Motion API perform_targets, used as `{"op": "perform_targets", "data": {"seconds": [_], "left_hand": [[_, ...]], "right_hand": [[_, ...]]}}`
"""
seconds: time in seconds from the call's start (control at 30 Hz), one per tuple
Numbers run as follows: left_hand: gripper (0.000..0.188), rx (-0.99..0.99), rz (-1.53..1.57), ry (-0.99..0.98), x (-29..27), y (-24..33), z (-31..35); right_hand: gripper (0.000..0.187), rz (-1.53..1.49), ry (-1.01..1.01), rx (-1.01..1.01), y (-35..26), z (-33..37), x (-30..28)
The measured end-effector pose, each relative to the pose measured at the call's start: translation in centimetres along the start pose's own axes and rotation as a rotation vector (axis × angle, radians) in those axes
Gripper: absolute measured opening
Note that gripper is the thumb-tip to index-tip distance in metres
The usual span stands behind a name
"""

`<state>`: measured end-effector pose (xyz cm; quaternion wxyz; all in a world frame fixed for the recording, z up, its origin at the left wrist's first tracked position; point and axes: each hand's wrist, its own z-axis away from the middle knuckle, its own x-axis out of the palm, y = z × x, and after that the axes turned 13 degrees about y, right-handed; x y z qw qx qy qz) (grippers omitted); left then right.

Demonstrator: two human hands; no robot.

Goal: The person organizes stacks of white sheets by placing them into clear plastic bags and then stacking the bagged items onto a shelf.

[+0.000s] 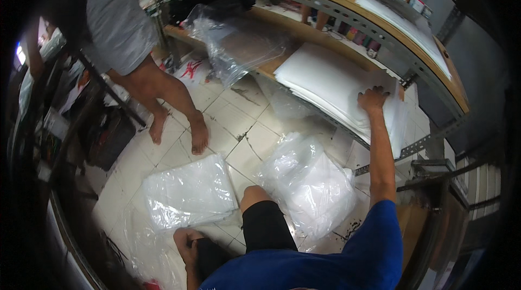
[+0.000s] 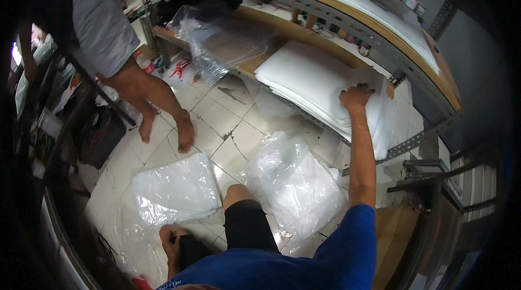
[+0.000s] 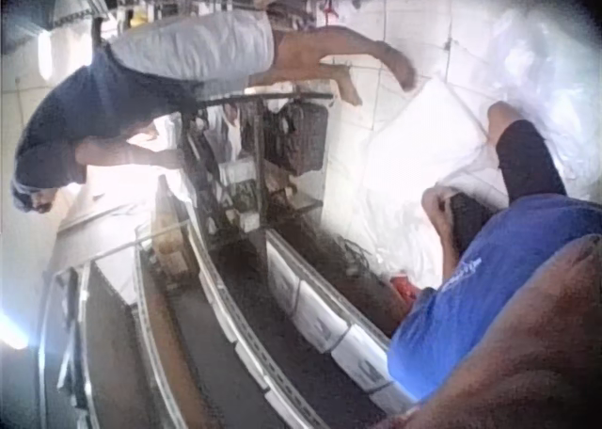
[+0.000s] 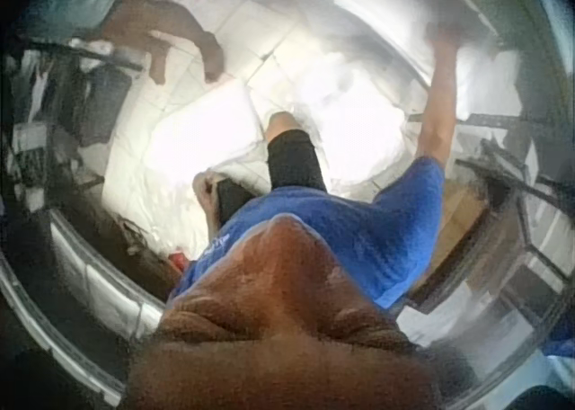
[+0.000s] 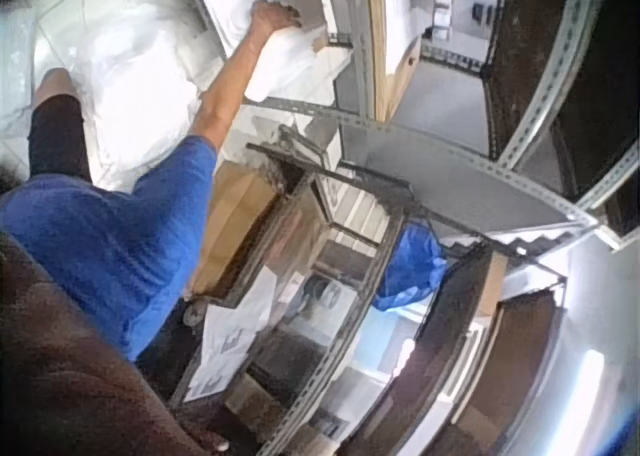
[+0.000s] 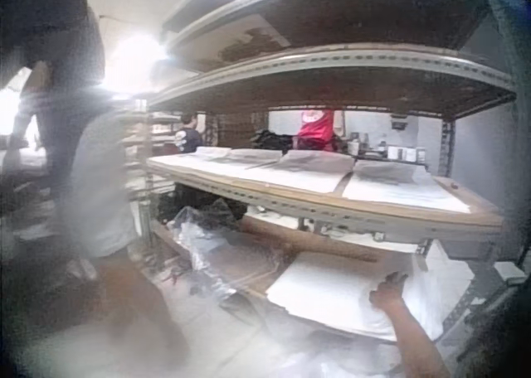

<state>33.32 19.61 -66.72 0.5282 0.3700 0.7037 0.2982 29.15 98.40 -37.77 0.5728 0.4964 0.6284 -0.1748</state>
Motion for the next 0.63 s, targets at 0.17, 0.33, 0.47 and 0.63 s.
{"op": "perform_targets", "data": {"seconds": [0.17,0.33,0.47,0.63], "left_hand": [[0.045,-0.088,-0.024,0.020,-0.1,4.2,-0.5],[0.047,-0.273,-0.135,-0.013,-0.6,1.1,0.6],[0.048,-0.281,-0.122,-0.031,-0.7,1.3,0.6],[0.051,-0.226,-0.157,-0.039,-1.6,1.3,1.1]], "right_hand": [[0.072,-0.071,-0.085,-0.035,-0.1,1.4,-0.6],[0.070,-0.022,0.035,-0.091,-1.4,1.9,-1.6],[0.066,-0.018,0.200,-0.134,-1.6,2.2,-1.0],[0.066,-0.091,0.427,-0.222,-2.9,3.9,-2.0]]}}
